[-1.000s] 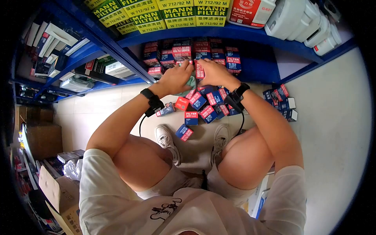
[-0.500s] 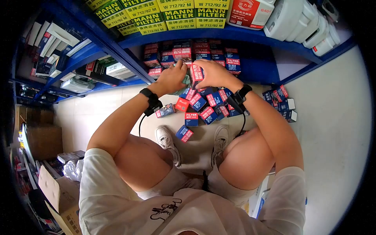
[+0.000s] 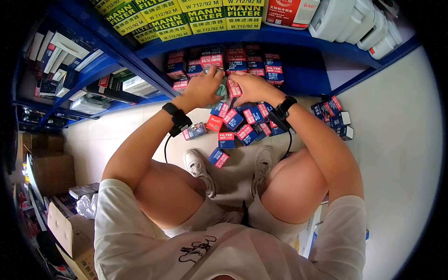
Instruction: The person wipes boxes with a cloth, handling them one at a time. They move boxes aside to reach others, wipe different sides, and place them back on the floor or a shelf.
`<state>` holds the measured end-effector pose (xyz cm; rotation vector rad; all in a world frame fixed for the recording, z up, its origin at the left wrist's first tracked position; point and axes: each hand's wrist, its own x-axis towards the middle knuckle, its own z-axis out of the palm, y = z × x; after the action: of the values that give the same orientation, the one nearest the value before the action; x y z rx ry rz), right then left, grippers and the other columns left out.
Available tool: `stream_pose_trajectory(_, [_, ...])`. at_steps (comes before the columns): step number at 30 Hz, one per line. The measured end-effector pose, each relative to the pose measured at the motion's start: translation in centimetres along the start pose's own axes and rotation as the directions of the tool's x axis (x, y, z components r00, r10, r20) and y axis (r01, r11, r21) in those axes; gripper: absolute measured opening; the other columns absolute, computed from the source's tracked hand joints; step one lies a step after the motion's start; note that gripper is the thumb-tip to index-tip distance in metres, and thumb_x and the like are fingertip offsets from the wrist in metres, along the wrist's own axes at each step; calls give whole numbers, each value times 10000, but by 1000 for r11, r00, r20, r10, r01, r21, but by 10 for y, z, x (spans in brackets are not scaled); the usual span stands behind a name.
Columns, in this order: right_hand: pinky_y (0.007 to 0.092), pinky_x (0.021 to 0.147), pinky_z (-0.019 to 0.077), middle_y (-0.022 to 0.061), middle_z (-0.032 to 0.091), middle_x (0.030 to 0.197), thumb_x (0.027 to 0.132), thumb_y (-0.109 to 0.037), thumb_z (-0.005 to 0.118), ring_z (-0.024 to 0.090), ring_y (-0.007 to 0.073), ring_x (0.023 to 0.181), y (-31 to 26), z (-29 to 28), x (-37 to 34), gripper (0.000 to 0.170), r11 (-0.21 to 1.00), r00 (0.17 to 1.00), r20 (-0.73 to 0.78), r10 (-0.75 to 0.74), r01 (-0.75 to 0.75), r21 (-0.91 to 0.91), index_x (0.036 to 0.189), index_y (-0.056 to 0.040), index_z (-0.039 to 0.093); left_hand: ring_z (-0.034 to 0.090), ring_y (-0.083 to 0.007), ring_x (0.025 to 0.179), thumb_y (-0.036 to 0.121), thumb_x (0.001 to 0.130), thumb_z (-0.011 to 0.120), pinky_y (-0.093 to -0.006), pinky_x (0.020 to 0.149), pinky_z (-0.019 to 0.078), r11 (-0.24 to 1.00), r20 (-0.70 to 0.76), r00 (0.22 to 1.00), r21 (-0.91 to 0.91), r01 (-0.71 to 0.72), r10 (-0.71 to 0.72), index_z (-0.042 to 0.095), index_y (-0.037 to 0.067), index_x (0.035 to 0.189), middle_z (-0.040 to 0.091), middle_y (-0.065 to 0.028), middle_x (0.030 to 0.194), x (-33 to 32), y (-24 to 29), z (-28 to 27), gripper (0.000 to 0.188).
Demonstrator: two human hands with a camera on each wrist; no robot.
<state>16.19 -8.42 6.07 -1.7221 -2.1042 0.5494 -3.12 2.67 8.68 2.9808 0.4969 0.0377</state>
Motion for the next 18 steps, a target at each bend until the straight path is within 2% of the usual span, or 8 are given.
stream_pose_trajectory(1, [427,948,496,187,569,1273,603,-279,897,573,377,1173,0,-1,0,877,1000,1000,1,-1,1,-1,1350,-53,497,617,-430,1056,262,719,813,-493,813,571,999,15,1000,-18,28,-27,459,-3,1265,496,-214,1237,0,-4,0,702])
stream_pose_trajectory(3, [414,982,491,195,501,1368,614,-174,894,555,395,1196,1,-4,0,892,993,997,80,1,-10,119,1395,-109,467,614,-439,1055,260,720,812,-498,827,566,999,-1,999,-34,33,-33,454,-3,1269,491,-220,1242,-3,-9,2,706])
stream_pose_trajectory(6, [411,1020,478,188,436,1411,607,-91,888,542,406,1204,11,5,-2,912,994,1000,17,-15,14,104,1409,-150,458,609,-456,1050,253,721,811,-508,851,556,998,9,999,-46,35,-35,448,-1,1272,483,-233,1246,-6,-11,5,707])
stream_pose_trajectory(10, [418,1037,469,175,413,1418,591,-93,899,533,412,1216,6,7,-3,935,988,998,49,25,-32,154,1412,-126,452,609,-467,1079,287,734,826,-486,845,579,999,54,999,-43,-2,5,451,-13,1326,475,-250,1279,-7,-10,10,763])
stream_pose_trajectory(12, [417,1045,459,185,373,1460,586,-94,902,517,398,1247,2,6,-3,957,983,999,40,24,-31,181,1420,-107,432,607,-471,1053,258,724,819,-501,849,564,998,10,1000,-62,-15,16,447,1,1300,478,-245,1252,-9,-10,12,732])
stream_pose_trajectory(13, [417,1045,459,185,373,1460,586,-94,902,517,398,1247,-1,5,-2,957,983,999,35,21,-27,180,1420,-107,432,605,-474,1027,229,715,812,-516,852,549,996,-33,999,-80,-31,28,443,14,1274,481,-240,1226,-10,-11,12,703])
stream_pose_trajectory(16, [411,1052,447,197,410,1445,586,-85,888,495,396,1267,-3,5,-1,958,968,996,47,76,-85,238,1420,-92,417,608,-471,1006,240,711,816,-514,847,549,995,-41,996,-57,-76,73,441,14,1273,479,-237,1214,-11,-11,11,713])
stream_pose_trajectory(18, [409,1054,435,212,483,1377,602,-75,857,475,396,1277,-2,10,2,924,925,989,-62,134,-102,366,1414,-98,416,612,-467,988,248,703,824,-510,837,551,991,-9,995,-85,-99,99,445,11,1262,475,-233,1214,-11,-7,9,716])
